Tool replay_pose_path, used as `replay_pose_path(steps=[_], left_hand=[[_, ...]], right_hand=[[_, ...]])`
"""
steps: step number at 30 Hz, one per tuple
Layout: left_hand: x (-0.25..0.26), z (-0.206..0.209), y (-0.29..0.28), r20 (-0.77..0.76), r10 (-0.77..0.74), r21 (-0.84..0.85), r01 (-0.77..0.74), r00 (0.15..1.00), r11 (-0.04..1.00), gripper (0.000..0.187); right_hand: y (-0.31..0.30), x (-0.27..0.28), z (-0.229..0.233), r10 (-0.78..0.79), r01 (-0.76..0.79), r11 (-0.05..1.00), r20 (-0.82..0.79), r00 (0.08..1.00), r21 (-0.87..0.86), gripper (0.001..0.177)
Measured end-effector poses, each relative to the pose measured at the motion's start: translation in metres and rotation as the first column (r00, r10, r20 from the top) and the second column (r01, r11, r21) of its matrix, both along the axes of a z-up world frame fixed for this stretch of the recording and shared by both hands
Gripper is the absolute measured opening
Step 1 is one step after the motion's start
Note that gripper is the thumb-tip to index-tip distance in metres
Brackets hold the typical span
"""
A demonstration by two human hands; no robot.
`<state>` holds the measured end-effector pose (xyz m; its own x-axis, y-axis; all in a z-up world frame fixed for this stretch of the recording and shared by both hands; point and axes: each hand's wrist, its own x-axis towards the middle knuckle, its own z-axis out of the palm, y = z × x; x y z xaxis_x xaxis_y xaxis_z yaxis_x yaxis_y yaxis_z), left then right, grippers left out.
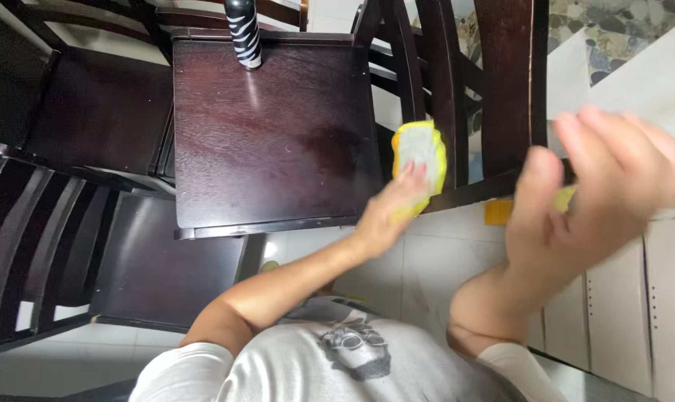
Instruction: The person wipes the seat and backrest of a dark wooden chair using a yellow cloth and a spray bottle. They spray the surface, wipe it in circular motions, and then flip the chair to clean the underside and legs.
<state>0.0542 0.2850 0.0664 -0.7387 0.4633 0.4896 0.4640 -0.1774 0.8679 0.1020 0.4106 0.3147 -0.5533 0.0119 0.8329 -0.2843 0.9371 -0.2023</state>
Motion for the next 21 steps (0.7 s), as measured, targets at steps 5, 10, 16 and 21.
replay_pose_path(steps=[5, 10, 16, 21], left_hand=[[-0.016, -0.031, 0.01, -0.184, -0.113, -0.098, 0.096, 0.976, 0.991, 0.064], [-0.038, -0.046, 0.028, -0.192, -0.127, -0.06, 0.118, 0.973, 0.991, 0.066], [-0.054, -0.041, 0.056, 0.068, -0.097, 0.056, 0.093, 0.993, 0.994, 0.079], [-0.053, -0.034, 0.049, 0.402, -0.14, 0.155, 0.084, 0.905, 0.984, 0.084]], right_hand=[[0.015, -0.009, -0.019, 0.114, -0.1, 0.963, 0.041, 0.993, -0.251, 0.007], [0.015, -0.014, -0.031, 0.093, -0.101, 0.946, -0.041, 0.995, -0.309, 0.005], [0.013, -0.014, -0.032, 0.104, -0.115, 0.949, -0.052, 0.993, -0.294, 0.007], [0.016, -0.013, -0.026, 0.138, -0.14, 0.959, -0.026, 0.99, -0.246, 0.006]])
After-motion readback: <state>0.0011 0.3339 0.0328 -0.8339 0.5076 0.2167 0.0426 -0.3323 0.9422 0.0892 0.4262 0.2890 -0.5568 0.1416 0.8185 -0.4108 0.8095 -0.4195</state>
